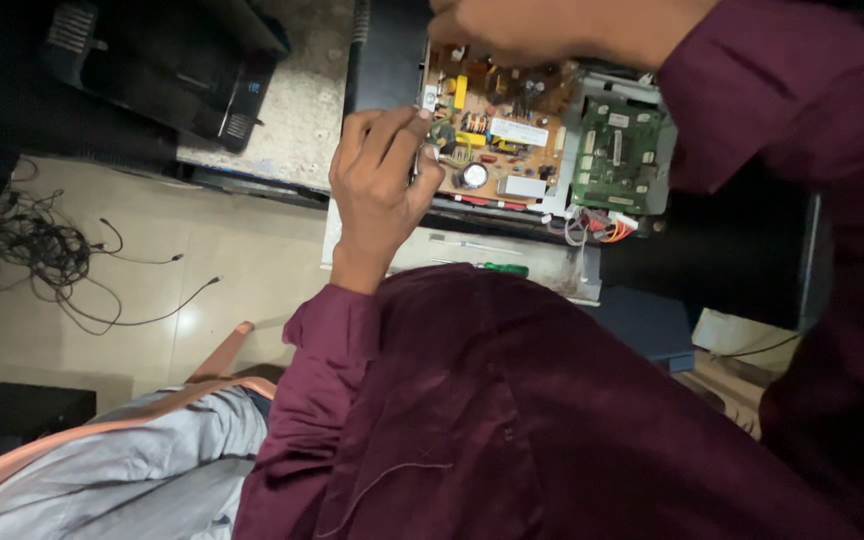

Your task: The person works on the internal circuit board of an open CRT monitor, using a multimeter to probe components and a screwdriver to adjust parts. They connect and disconnect wires and test points while seated at a workbench.

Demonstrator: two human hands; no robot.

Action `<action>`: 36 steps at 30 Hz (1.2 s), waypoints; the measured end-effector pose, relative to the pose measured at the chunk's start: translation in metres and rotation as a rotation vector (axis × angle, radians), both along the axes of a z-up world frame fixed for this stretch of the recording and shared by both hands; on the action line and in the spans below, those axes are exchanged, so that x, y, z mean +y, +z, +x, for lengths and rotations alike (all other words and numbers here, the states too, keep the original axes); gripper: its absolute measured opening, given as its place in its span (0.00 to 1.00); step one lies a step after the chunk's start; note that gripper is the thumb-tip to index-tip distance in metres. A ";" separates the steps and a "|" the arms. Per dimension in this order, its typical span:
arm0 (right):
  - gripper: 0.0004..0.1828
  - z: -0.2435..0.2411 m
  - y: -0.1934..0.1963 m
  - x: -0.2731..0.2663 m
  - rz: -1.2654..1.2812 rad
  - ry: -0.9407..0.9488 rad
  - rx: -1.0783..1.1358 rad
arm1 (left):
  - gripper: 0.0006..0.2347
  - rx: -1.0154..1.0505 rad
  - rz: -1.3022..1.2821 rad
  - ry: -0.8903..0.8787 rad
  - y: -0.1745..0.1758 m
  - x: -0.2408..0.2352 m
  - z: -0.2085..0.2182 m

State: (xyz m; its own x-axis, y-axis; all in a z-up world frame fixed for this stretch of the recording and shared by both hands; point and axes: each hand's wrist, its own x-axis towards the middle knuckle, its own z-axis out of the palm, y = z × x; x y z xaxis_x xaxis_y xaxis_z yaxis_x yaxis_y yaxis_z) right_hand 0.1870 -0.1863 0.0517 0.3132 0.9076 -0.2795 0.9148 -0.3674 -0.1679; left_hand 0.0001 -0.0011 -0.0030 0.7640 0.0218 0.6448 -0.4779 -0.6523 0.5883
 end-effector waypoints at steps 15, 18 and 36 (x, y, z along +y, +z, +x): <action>0.17 0.008 -0.005 0.024 -0.047 0.245 -0.268 | 0.12 -0.010 -0.019 0.029 -0.003 0.000 -0.001; 0.18 0.010 -0.006 0.022 -0.037 0.192 -0.241 | 0.12 -0.023 -0.018 0.041 -0.002 0.001 0.000; 0.18 0.001 0.006 0.014 -0.095 0.358 -0.308 | 0.13 -0.019 0.014 0.040 -0.001 0.000 -0.003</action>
State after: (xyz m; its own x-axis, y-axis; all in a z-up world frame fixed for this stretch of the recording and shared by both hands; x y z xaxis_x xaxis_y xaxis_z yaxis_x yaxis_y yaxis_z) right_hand 0.1881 -0.1723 0.0576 0.0667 0.9485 -0.3097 0.9885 -0.0206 0.1497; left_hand -0.0028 -0.0010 -0.0038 0.7503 0.0431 0.6597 -0.4621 -0.6793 0.5700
